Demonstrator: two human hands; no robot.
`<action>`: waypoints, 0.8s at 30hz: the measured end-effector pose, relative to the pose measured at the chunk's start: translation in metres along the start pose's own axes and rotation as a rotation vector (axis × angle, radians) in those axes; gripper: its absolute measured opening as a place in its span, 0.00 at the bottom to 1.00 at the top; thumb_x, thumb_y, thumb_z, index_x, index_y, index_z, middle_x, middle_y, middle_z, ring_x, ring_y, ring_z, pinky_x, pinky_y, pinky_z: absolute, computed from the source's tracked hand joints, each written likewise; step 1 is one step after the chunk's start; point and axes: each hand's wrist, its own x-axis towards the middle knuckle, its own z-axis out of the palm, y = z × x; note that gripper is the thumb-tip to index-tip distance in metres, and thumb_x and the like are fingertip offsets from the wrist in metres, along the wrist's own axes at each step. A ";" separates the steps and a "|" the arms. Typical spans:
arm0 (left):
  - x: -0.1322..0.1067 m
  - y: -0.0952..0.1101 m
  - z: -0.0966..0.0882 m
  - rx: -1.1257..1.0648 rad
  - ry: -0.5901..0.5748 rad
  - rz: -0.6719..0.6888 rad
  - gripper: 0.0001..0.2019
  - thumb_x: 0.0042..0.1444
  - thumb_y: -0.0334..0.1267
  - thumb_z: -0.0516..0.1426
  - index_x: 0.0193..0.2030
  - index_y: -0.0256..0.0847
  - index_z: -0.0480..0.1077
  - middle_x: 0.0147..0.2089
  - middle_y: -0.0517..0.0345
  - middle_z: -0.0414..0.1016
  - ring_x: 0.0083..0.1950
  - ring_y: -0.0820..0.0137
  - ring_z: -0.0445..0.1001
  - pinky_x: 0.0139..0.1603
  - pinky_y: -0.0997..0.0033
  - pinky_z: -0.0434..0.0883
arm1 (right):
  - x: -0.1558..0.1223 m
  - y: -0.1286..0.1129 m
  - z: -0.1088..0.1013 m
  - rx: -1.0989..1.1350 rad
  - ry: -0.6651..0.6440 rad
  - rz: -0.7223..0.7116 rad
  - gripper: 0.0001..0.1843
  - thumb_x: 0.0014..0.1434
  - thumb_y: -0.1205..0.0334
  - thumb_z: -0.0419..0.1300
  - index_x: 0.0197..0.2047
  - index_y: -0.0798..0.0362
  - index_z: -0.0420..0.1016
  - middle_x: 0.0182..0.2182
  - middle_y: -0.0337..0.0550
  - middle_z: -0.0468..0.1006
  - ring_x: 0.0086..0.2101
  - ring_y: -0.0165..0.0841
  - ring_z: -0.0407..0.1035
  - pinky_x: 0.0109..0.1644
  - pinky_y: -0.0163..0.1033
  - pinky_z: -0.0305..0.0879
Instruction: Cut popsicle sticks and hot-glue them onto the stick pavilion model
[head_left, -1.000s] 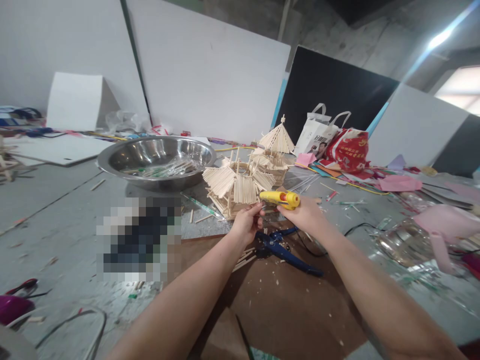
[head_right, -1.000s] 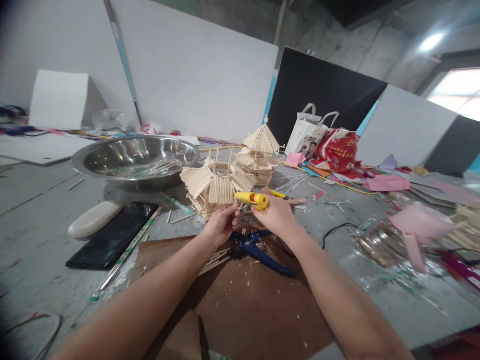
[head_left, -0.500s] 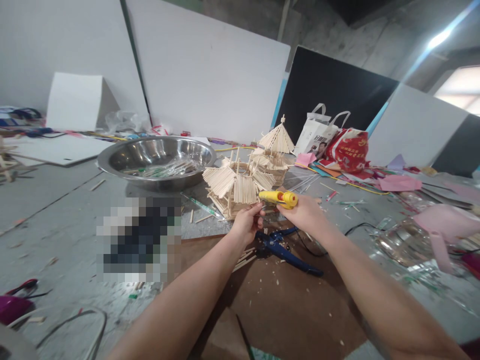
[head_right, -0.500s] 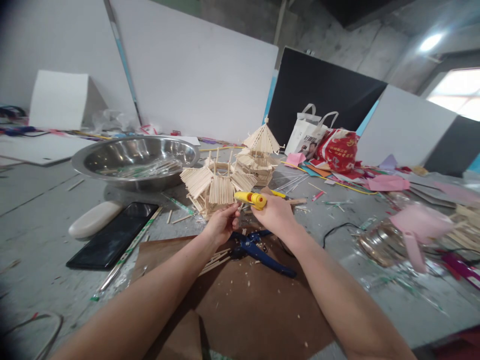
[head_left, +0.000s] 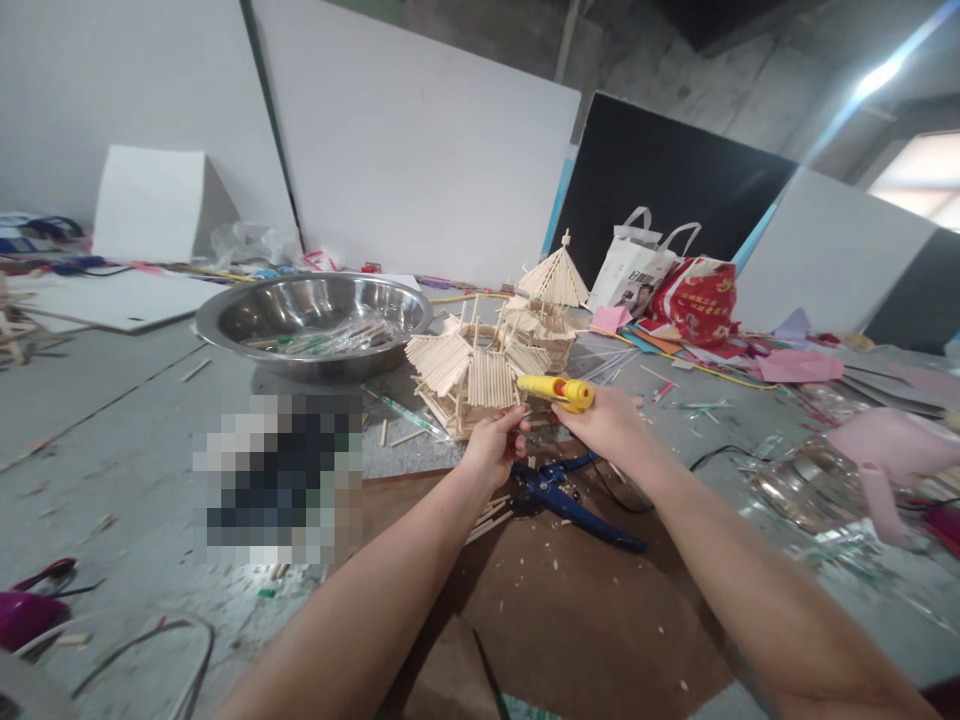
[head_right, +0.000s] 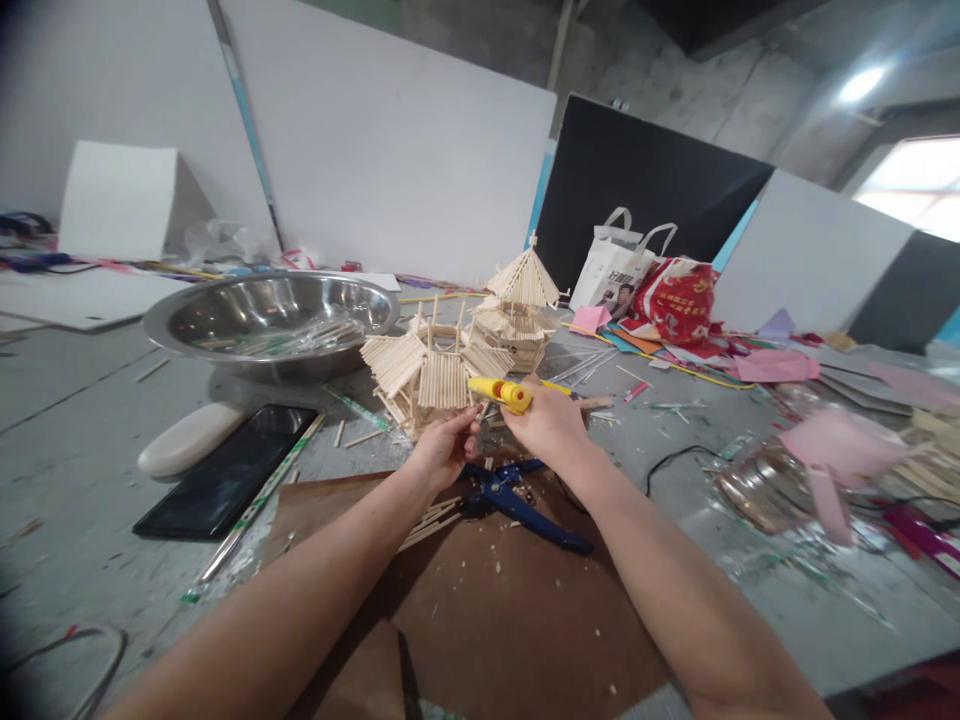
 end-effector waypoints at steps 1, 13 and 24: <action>0.000 0.000 0.000 -0.002 0.002 0.001 0.07 0.44 0.33 0.58 0.31 0.34 0.66 0.16 0.66 0.62 0.12 0.83 0.55 0.13 0.81 0.51 | 0.000 0.000 0.000 0.007 0.002 0.000 0.12 0.49 0.54 0.52 0.32 0.51 0.71 0.27 0.43 0.77 0.30 0.37 0.71 0.29 0.35 0.57; -0.001 0.001 0.000 0.002 0.033 0.051 0.10 0.41 0.35 0.60 0.31 0.34 0.67 0.17 0.67 0.63 0.12 0.84 0.54 0.13 0.82 0.50 | -0.001 0.007 0.002 0.024 0.010 0.013 0.12 0.47 0.53 0.54 0.32 0.49 0.72 0.25 0.42 0.76 0.32 0.39 0.71 0.32 0.37 0.59; -0.003 0.002 0.000 0.016 0.029 0.051 0.10 0.42 0.35 0.59 0.31 0.35 0.67 0.17 0.67 0.62 0.12 0.84 0.55 0.12 0.81 0.50 | 0.002 0.006 0.005 0.078 0.059 0.015 0.13 0.47 0.52 0.53 0.30 0.51 0.71 0.25 0.43 0.75 0.29 0.37 0.70 0.29 0.35 0.57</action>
